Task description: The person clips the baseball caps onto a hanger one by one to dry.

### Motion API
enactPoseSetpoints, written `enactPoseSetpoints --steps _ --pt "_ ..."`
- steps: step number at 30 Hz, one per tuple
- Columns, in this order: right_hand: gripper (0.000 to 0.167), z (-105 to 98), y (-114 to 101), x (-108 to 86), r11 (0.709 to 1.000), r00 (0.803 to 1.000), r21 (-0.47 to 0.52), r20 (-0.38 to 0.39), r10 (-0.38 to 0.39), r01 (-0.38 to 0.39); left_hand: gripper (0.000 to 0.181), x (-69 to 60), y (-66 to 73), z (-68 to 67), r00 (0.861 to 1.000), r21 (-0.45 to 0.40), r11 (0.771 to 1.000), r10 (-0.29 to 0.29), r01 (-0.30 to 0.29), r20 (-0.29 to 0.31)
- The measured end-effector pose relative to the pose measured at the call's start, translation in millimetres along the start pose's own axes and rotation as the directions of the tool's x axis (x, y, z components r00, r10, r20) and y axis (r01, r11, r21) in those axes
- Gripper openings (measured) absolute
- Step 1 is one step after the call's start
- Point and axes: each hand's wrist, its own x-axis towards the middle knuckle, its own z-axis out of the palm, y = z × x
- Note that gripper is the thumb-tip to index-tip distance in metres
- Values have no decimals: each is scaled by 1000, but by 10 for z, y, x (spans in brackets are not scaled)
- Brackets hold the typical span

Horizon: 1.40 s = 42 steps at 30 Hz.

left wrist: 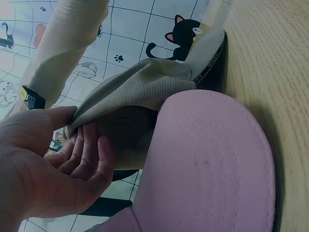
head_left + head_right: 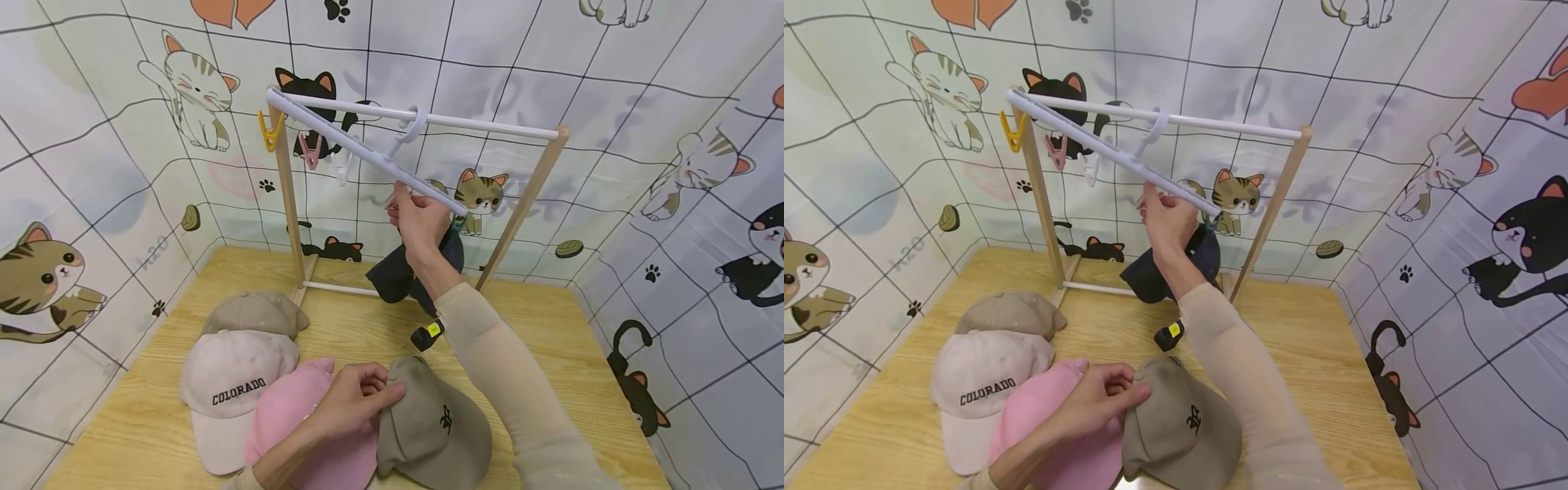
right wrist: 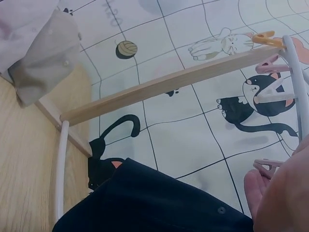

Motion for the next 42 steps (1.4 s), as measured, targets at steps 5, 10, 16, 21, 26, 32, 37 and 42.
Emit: enactPoseSetpoints --steps 5,10,16,21,26,32,37,42 --pt "35 -21 7 24 1000 1000 13 -22 -1 1 25 -9 2 21 1000 1 1000 4 -4 -2" --pt "35 -40 19 53 1000 1000 19 -27 4 -3 26 -10 -1 41 1000 9 1000 9 -9 -6" --pt "40 -83 2 90 999 999 -29 -41 13 -14 25 -1 5 54 1000 23 1000 8 -7 -6" --pt "40 -167 -19 117 999 999 -34 -21 29 -30 25 15 8 67 1000 23 1000 6 -6 -7" --pt "39 -252 -14 151 998 998 -6 -15 61 -61 26 26 9 72 1000 13 1000 2 -2 -1" --pt "38 -335 -4 185 999 999 8 -11 46 -46 26 42 14 80 1000 14 1000 11 -11 -5" --pt "37 -397 -16 203 999 999 -1 -4 36 -36 27 53 17 109 999 22 1000 -8 9 -39" --pt "34 -452 -28 222 999 1000 -28 7 23 -23 28 63 28 143 995 25 999 -35 37 -92"
